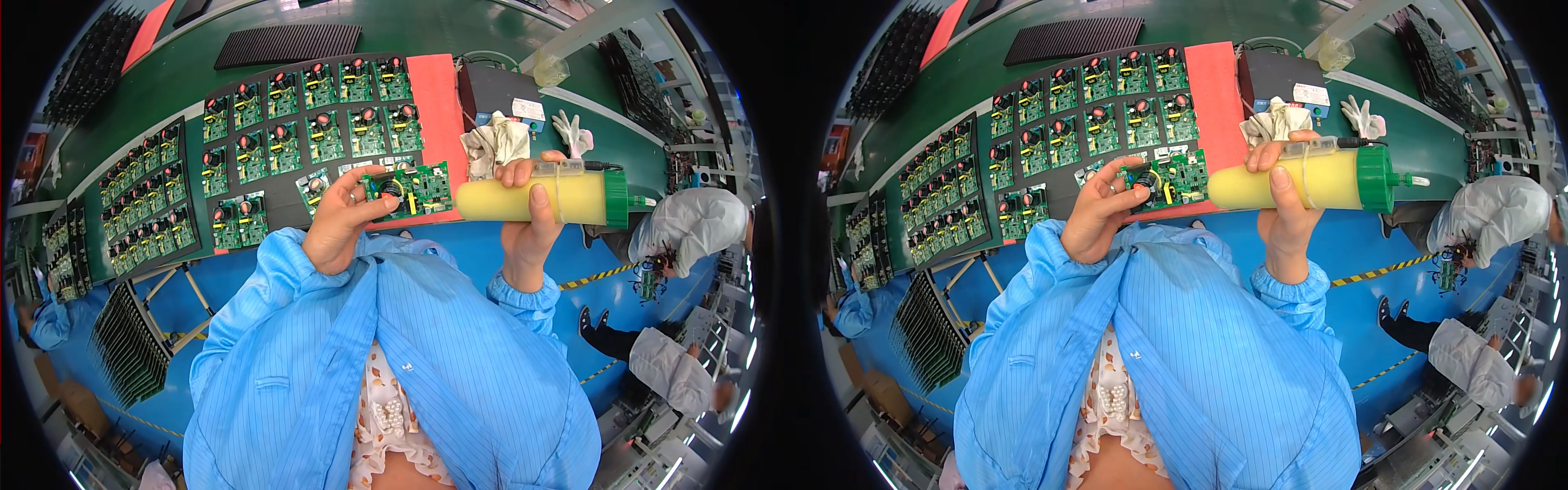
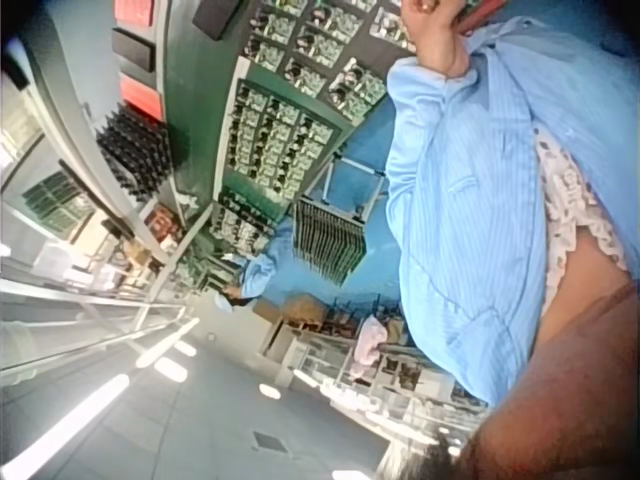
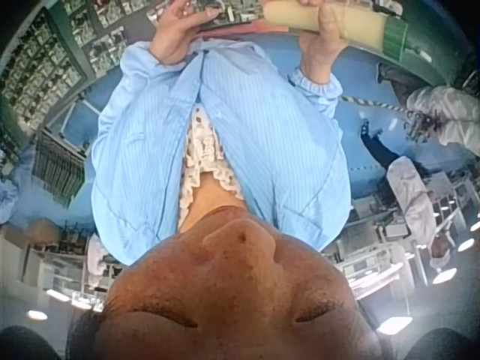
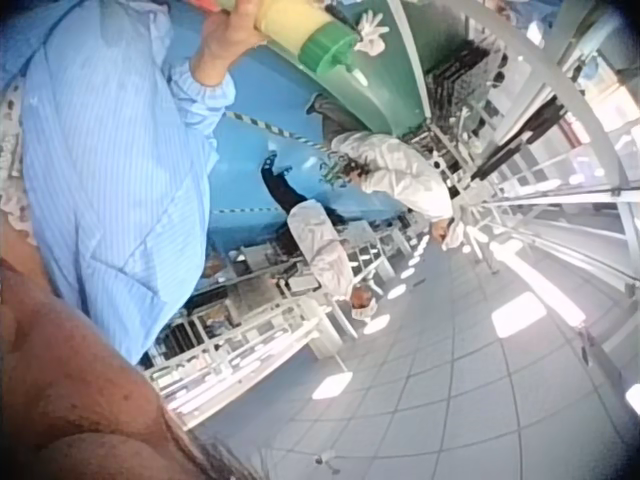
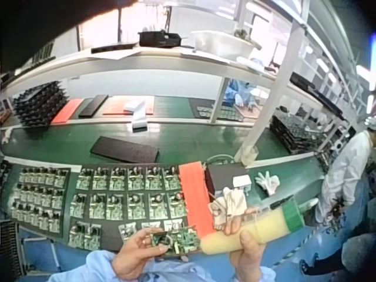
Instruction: The recorder is applying glue or sealant to multiple printed circuit boards using a hand-held dispensing syringe at an assembly station.
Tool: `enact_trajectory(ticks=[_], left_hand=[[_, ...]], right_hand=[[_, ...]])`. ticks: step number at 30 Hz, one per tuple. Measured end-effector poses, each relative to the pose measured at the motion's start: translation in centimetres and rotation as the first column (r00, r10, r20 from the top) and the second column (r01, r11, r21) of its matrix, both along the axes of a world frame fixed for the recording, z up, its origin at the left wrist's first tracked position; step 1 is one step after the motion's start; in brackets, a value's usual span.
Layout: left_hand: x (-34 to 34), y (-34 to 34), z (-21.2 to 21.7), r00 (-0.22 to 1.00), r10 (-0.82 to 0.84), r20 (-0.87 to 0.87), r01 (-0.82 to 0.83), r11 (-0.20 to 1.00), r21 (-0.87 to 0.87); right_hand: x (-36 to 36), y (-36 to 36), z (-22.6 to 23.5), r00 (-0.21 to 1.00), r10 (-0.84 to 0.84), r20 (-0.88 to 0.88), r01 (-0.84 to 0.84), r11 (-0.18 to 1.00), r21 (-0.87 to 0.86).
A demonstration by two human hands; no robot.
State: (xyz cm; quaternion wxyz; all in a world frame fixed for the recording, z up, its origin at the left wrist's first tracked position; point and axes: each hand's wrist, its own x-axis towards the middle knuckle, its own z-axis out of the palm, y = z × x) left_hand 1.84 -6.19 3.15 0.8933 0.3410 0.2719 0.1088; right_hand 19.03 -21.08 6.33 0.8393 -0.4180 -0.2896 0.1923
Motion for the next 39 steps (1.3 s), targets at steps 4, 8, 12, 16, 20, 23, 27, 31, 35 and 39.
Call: enact_trajectory(ticks=[4,8,12,16,20,23,27,31,35,39], left_hand=[[0.0,0.0,0.1,1.000,-0.010,-0.002,0.010,1.000,0.016],[-0.1,0.2,-0.1,1.000,-0.011,-0.029,0.011,1.000,0.012],[-0.4,0.4,-0.3,0.999,0.031,-0.030,-0.031,0.999,-0.026],[-1.7,1.7,-0.9,0.994,0.103,-0.030,-0.104,0.994,-0.031],[-4.4,6.1,-1.0,0.991,0.133,0.013,-0.134,0.988,0.080],[-7.8,10.6,-0.2,0.989,0.125,-0.073,-0.080,0.894,0.440],[-10.6,15.9,-3.8,0.913,-0.045,-0.406,0.345,0.619,0.706],[-10.4,18.8,-10.0,0.794,-0.144,-0.590,0.588,0.429,0.686],[-9.2,20.1,-12.9,0.716,-0.236,-0.657,0.694,0.338,0.635],[-8.5,20.2,-13.5,0.696,-0.268,-0.666,0.718,0.278,0.639]], right_hand=[[0.2,-0.3,-0.1,1.000,-0.019,0.010,0.019,1.000,-0.006],[0.1,-0.3,-0.1,0.998,-0.064,-0.019,0.064,0.998,-0.005],[-0.1,0.0,-0.2,0.999,-0.036,-0.034,0.037,0.999,0.013],[-0.2,-0.3,-0.3,1.000,0.029,-0.004,-0.029,1.000,0.004],[0.2,-0.9,0.3,1.000,0.023,0.015,-0.023,0.999,0.029],[0.4,-1.1,0.4,1.000,-0.007,0.029,0.007,1.000,-0.005],[-0.4,0.0,0.3,1.000,0.005,0.016,-0.004,0.999,-0.043],[-1.0,0.8,0.3,0.999,0.031,0.033,-0.029,0.997,-0.069],[-1.4,0.9,0.3,0.998,0.042,0.050,-0.037,0.995,-0.094],[-1.7,0.9,0.3,0.998,0.034,0.047,-0.028,0.993,-0.117]])
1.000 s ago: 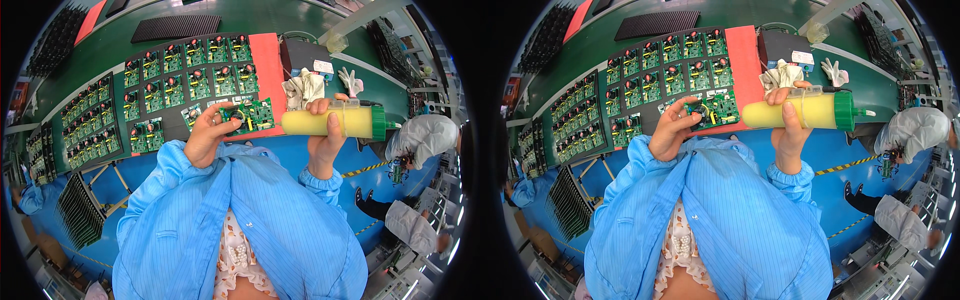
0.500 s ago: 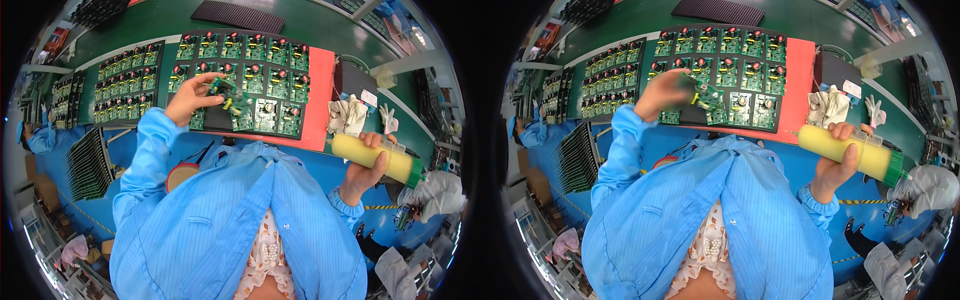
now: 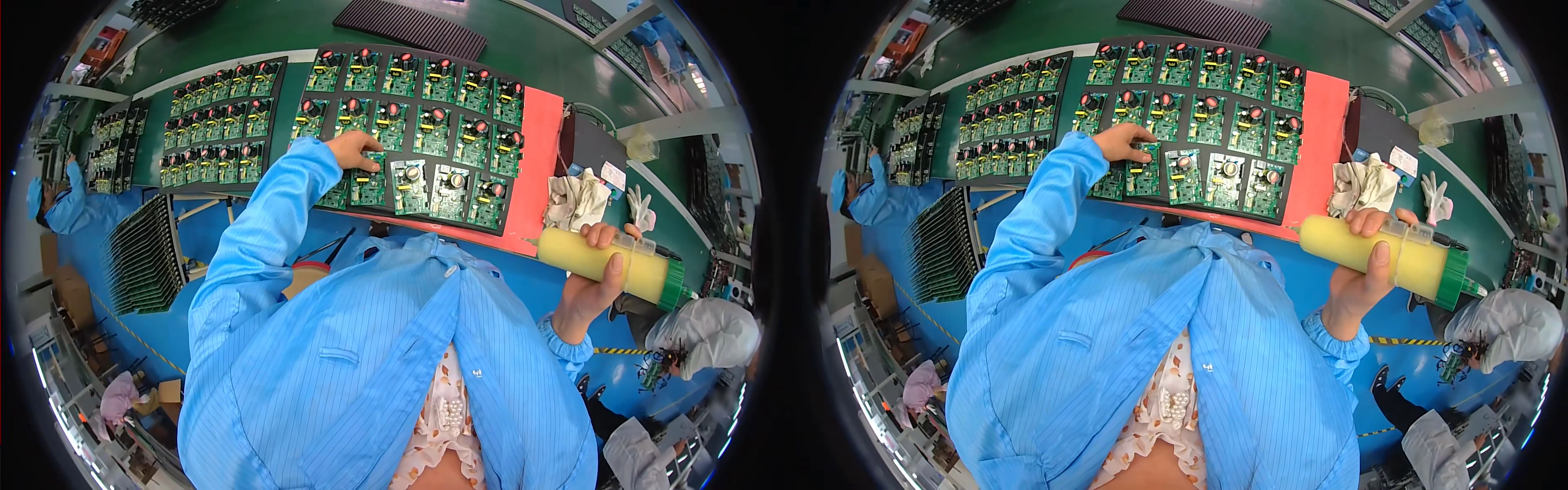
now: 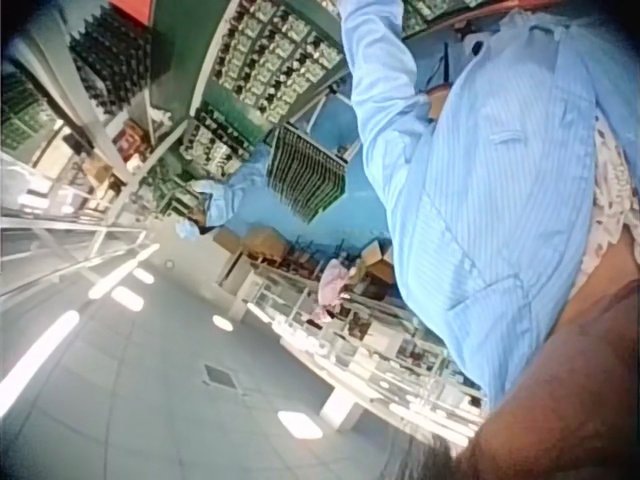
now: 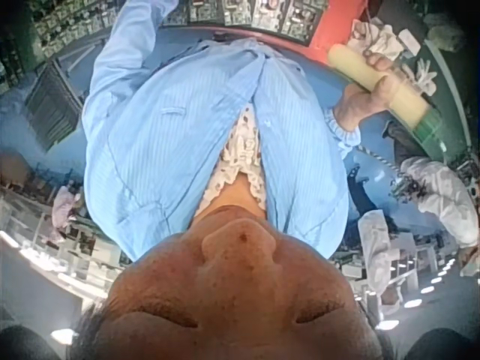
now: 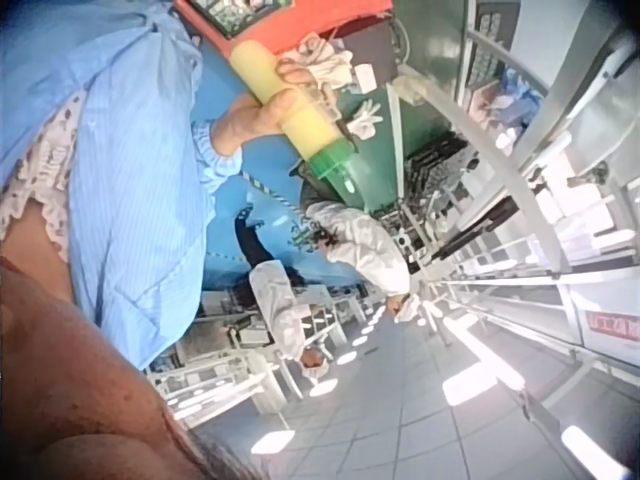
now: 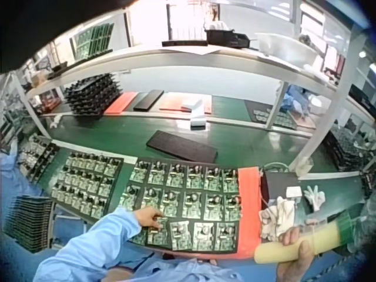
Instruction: The recorder is applying glue or sealant to multiple printed circuit boards using a hand-held dispensing syringe at an assembly station.
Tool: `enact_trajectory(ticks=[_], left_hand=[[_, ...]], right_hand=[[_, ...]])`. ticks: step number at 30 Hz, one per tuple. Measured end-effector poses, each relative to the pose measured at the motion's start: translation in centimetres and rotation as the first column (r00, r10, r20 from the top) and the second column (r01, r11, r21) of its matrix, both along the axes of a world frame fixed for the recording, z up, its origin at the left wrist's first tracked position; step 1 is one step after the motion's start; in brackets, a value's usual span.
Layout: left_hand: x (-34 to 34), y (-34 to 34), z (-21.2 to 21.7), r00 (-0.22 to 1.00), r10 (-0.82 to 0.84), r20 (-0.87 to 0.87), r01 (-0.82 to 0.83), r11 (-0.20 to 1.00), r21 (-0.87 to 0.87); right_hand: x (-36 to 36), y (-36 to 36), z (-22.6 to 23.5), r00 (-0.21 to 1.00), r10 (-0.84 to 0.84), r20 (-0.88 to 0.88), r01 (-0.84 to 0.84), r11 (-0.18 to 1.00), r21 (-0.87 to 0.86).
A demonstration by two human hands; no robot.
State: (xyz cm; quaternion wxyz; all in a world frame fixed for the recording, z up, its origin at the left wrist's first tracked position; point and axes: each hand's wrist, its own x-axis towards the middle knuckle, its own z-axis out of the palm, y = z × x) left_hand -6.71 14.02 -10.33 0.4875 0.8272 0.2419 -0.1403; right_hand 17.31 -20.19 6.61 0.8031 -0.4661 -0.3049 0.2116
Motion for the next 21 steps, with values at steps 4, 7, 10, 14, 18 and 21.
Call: enact_trajectory(ticks=[4,7,10,14,18,21], left_hand=[[0.0,-1.5,0.5,0.998,-0.060,0.032,0.051,0.968,0.244],[-0.7,-1.9,-0.5,0.991,-0.068,0.117,0.033,0.960,0.278],[-1.2,-2.4,-1.1,0.976,-0.076,0.203,0.010,0.952,0.307],[-1.4,-3.8,-1.1,0.935,-0.056,0.351,-0.110,0.893,0.436],[1.5,-8.6,1.4,0.900,-0.008,0.435,-0.211,0.867,0.452],[2.6,-9.2,0.3,0.890,-0.016,0.456,-0.204,0.879,0.431]], right_hand=[[-0.2,-0.1,0.0,1.000,-0.016,-0.008,0.016,1.000,-0.014],[-0.2,-0.1,0.0,1.000,-0.022,-0.014,0.022,1.000,-0.021],[-0.1,0.0,0.0,0.999,-0.027,-0.018,0.027,0.999,-0.029],[0.1,0.1,0.0,0.999,-0.027,-0.027,0.026,0.999,-0.033],[0.3,0.2,-0.1,1.000,-0.016,-0.025,0.015,0.999,-0.032],[0.3,0.2,-0.1,1.000,-0.006,-0.021,0.005,1.000,-0.029]])
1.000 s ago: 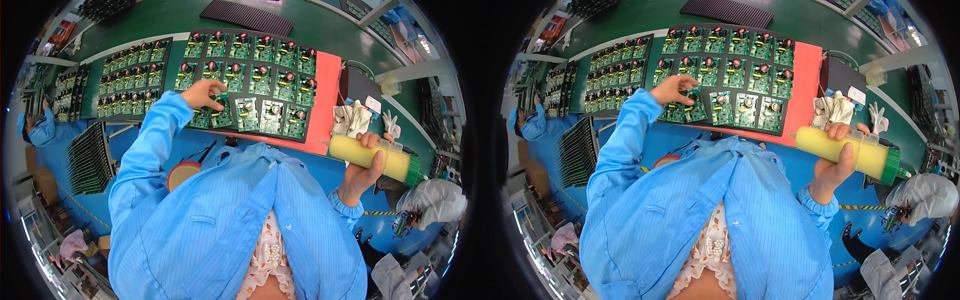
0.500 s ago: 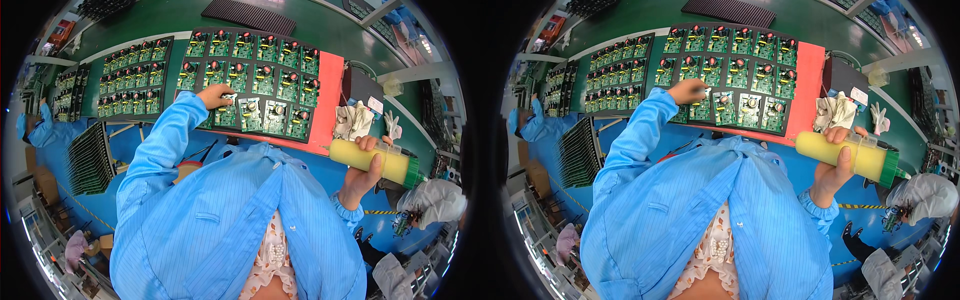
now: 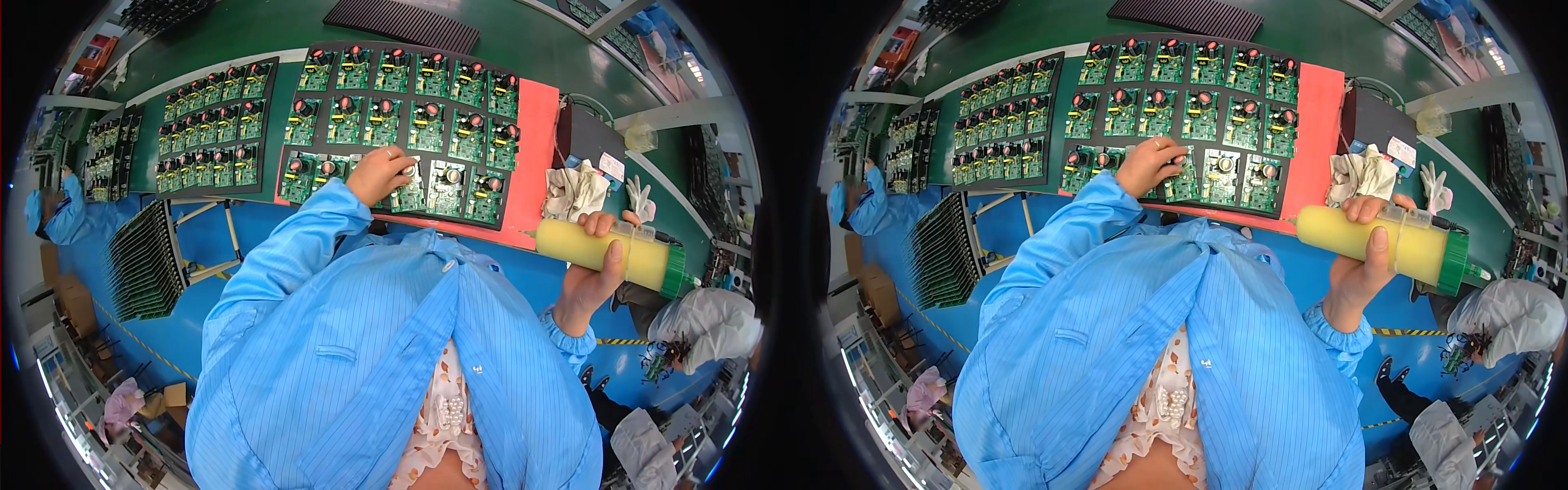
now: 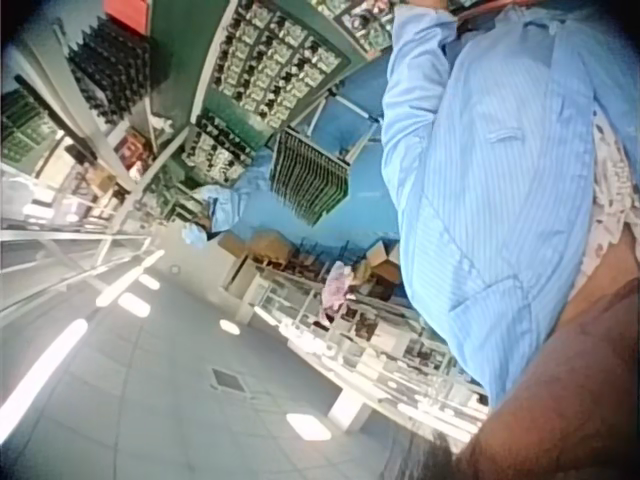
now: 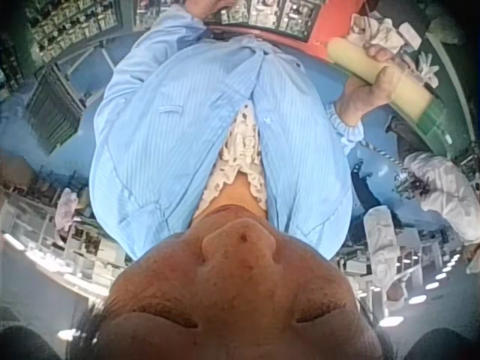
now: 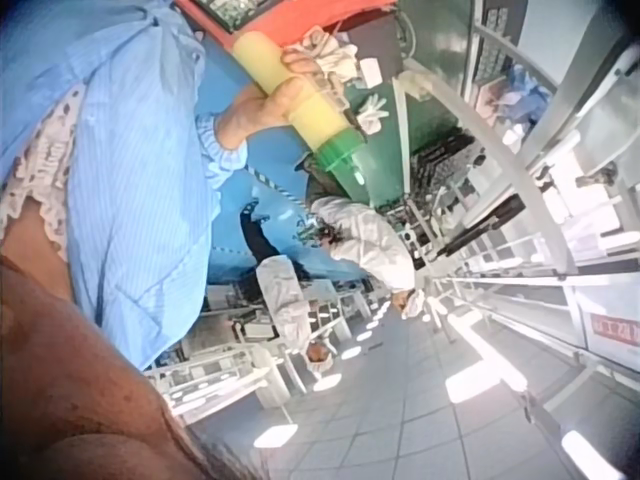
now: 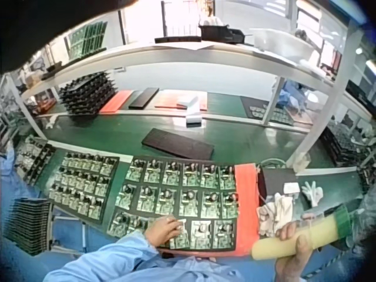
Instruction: The recorder is applying glue or sealant to multiple printed circuit boards using a hand-held dispensing syringe at an assembly station.
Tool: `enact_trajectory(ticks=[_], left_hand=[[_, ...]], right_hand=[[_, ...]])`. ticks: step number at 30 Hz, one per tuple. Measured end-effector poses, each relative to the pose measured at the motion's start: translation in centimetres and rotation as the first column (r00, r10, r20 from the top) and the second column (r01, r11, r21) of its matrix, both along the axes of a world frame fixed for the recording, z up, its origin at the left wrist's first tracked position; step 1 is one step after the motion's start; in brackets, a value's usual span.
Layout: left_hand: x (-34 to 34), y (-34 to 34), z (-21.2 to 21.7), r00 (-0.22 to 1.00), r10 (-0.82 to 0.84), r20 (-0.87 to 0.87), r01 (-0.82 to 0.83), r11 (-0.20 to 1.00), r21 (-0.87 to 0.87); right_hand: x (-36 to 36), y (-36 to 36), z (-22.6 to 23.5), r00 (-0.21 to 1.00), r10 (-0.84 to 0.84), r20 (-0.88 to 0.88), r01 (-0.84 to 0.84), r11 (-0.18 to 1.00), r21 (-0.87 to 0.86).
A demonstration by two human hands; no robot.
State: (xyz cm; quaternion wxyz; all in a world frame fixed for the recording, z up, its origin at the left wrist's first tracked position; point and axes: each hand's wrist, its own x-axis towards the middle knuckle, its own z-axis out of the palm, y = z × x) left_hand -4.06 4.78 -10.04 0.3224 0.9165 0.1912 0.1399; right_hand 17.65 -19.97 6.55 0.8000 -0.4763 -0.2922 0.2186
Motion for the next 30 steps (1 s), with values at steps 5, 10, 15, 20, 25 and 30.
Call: enact_trajectory(ticks=[5,10,15,20,25,30], left_hand=[[0.9,0.3,-1.8,0.995,-0.095,0.005,0.095,0.993,0.074],[-0.5,0.9,0.6,0.998,-0.027,0.055,0.020,0.994,0.111],[-8.8,4.2,3.2,0.976,0.218,-0.023,-0.212,0.965,0.156],[-13.1,4.8,1.4,0.959,0.246,-0.145,-0.202,0.944,0.261],[-14.3,5.1,0.1,0.944,0.304,-0.131,-0.250,0.914,0.320],[-16.8,6.2,-2.5,0.927,0.356,-0.117,-0.335,0.927,0.170]], right_hand=[[0.1,0.1,0.0,1.000,0.015,0.007,-0.015,1.000,0.001],[0.2,-0.1,0.0,1.000,0.010,-0.002,-0.010,1.000,-0.002],[0.3,-0.8,-0.2,1.000,-0.019,-0.024,0.019,1.000,0.001],[0.3,0.0,-0.4,0.999,0.010,-0.035,-0.010,1.000,-0.005],[0.0,0.6,-0.3,0.998,0.059,-0.013,-0.060,0.998,-0.013],[-0.4,0.8,-0.3,0.999,0.048,-0.006,-0.048,0.998,-0.026]])
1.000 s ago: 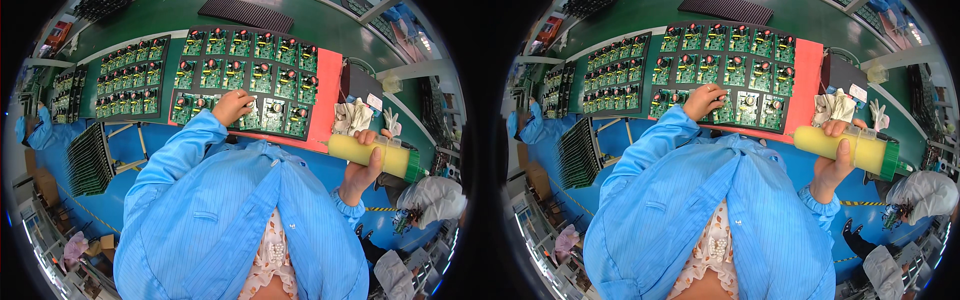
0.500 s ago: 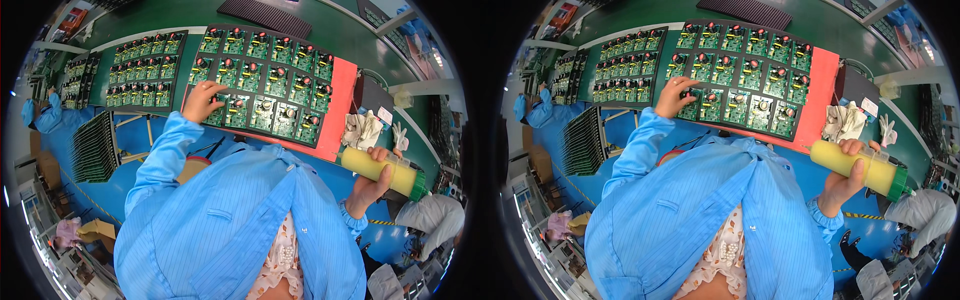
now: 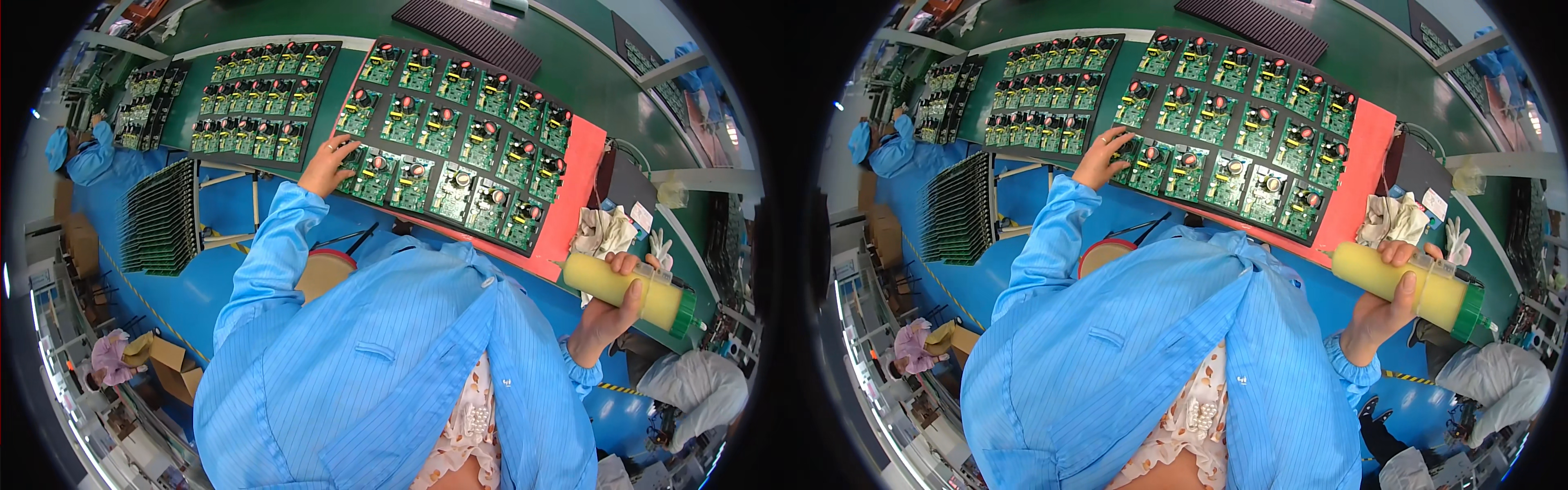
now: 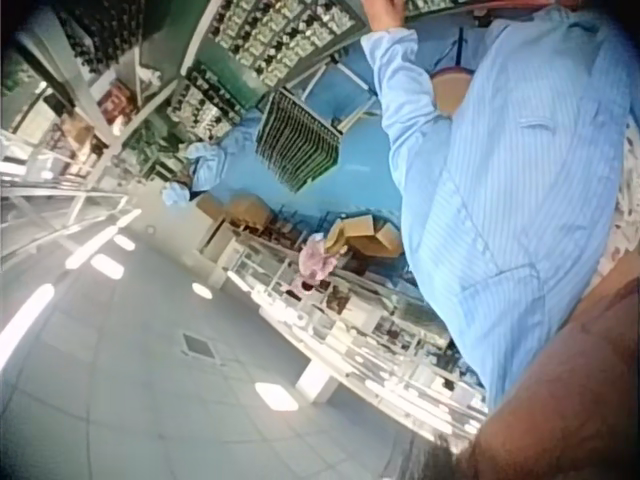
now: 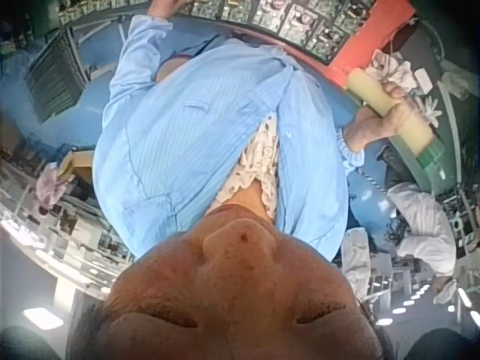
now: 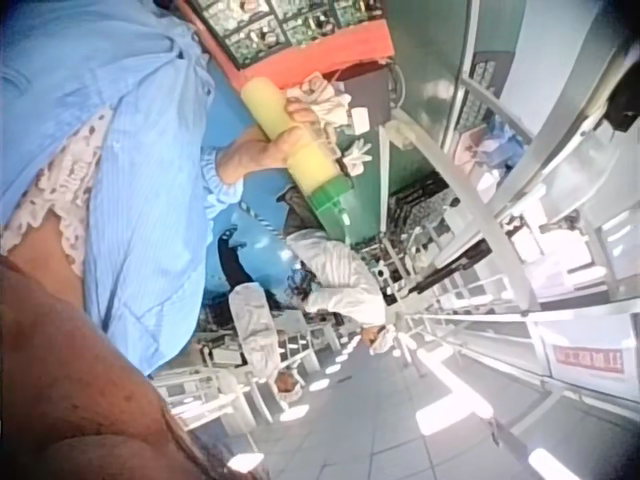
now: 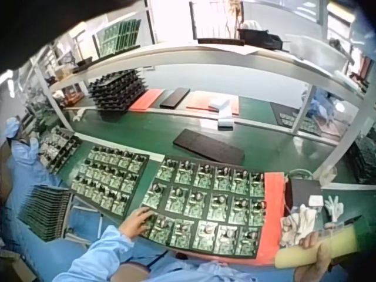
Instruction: The recorder is applying glue or sealant to multiple printed circuit boards using a hand-held dispensing syringe at an assembly station.
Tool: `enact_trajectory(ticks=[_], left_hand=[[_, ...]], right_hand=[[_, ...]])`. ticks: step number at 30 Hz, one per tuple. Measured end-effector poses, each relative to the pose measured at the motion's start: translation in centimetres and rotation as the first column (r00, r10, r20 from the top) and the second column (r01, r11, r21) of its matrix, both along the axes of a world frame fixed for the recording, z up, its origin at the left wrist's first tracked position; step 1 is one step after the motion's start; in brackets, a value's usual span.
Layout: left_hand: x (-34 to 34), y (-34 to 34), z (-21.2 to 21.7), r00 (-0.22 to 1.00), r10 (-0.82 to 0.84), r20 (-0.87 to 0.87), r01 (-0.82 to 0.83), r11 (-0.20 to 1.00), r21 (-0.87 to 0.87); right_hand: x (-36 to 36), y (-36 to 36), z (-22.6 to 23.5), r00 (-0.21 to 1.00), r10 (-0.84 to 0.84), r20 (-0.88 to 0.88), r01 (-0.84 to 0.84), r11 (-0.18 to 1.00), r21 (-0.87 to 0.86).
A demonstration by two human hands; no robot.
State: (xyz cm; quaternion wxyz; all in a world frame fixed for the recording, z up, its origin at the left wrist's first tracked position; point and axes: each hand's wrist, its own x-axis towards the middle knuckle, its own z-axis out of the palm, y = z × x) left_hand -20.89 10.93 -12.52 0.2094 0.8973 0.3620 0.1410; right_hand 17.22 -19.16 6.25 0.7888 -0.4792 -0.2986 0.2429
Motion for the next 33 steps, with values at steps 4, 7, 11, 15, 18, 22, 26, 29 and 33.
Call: enact_trajectory(ticks=[4,7,11,15,18,22,26,29,33], left_hand=[[-0.2,0.0,0.1,0.999,0.043,-0.011,-0.043,0.999,0.014],[1.7,-1.4,3.1,0.994,0.063,-0.086,-0.043,0.974,0.222],[5.9,-2.8,3.8,0.993,-0.117,0.027,0.114,0.989,0.090],[9.3,-3.8,2.8,0.978,-0.208,-0.031,0.210,0.960,0.186],[10.1,-3.4,1.8,0.963,-0.267,-0.041,0.270,0.953,0.137],[10.4,-3.5,2.0,0.964,-0.265,-0.030,0.267,0.954,0.133],[10.0,-3.5,3.4,0.968,-0.248,0.045,0.237,0.957,0.169],[7.6,-2.5,4.5,0.983,-0.185,-0.007,0.184,0.970,0.158],[4.3,0.5,2.1,0.954,-0.296,-0.054,0.279,0.936,-0.215]], right_hand=[[-0.2,0.0,-0.2,1.000,-0.011,-0.001,0.011,1.000,-0.005],[-0.3,0.0,-0.1,1.000,-0.019,0.002,0.019,1.000,-0.006],[-0.5,0.3,0.0,1.000,-0.018,0.004,0.019,1.000,-0.010],[-0.7,0.7,0.0,1.000,-0.018,0.007,0.018,1.000,-0.014],[-0.8,0.7,0.1,1.000,-0.008,0.008,0.008,1.000,-0.007],[-0.8,0.3,0.2,0.999,-0.037,0.003,0.037,0.999,-0.014],[-0.8,0.1,0.4,0.999,-0.042,-0.010,0.042,0.999,-0.005],[-0.6,-0.1,0.4,0.999,-0.039,-0.022,0.039,0.999,0.007],[-0.6,0.1,0.1,0.999,-0.034,-0.028,0.034,0.999,-0.013]])
